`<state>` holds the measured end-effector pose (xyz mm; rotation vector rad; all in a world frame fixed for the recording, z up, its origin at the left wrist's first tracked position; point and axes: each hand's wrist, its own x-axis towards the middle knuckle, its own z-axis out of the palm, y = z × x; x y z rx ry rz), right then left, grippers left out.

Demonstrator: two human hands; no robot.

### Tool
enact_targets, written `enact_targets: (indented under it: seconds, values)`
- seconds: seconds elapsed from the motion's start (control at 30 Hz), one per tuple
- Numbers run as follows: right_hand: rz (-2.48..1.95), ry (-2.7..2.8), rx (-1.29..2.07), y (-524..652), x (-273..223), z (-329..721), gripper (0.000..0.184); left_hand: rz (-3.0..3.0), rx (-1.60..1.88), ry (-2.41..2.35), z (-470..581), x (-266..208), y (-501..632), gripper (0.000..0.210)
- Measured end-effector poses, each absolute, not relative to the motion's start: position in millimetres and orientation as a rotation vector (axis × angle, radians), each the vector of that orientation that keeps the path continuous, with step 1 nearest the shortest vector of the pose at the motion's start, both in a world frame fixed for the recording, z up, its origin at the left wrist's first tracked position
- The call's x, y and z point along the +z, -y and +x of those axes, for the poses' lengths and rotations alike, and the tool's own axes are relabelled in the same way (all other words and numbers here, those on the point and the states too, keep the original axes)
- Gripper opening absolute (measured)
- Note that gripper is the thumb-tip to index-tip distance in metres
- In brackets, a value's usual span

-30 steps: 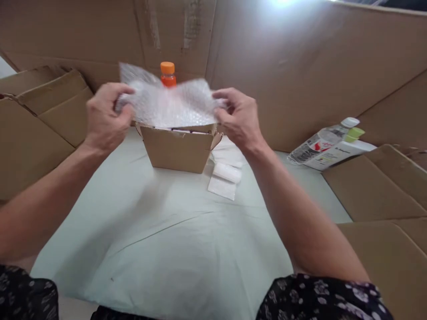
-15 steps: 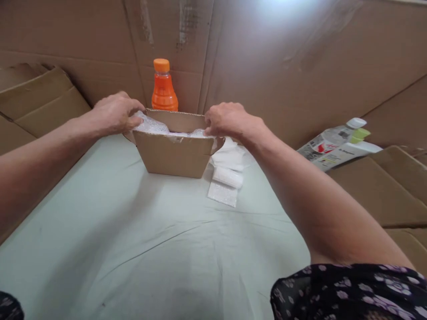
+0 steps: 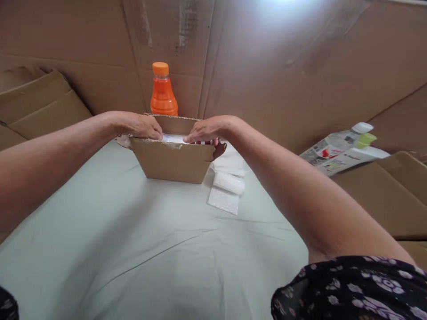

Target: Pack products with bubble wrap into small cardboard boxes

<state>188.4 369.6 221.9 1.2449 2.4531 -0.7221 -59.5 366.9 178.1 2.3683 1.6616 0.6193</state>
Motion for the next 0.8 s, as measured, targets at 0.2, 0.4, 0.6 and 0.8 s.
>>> enact_targets:
  seconds: [0.2,0.4,0.6,0.8]
  values:
    - [1.065,-2.585,-0.619,-375.3,212.4,188.7,0.018,2.261,0.004,-1.525,-52.9,180.6,-373.0,0.01]
    - [1.755,-3.065,-0.22,-319.9,229.3,218.4,0.017,2.366,0.935,-1.719,-48.3,209.6,-286.5,0.015]
    - [2.42,-3.191,-0.541,-268.5,147.8,279.5,0.031,1.652,1.947,-1.728,-94.6,122.4,-217.9,0.054]
    - [2.214,-3.202,-0.799,-284.7,91.2,226.2,0.05,1.677,1.568,-1.53,-57.0,83.9,-255.2,0.037]
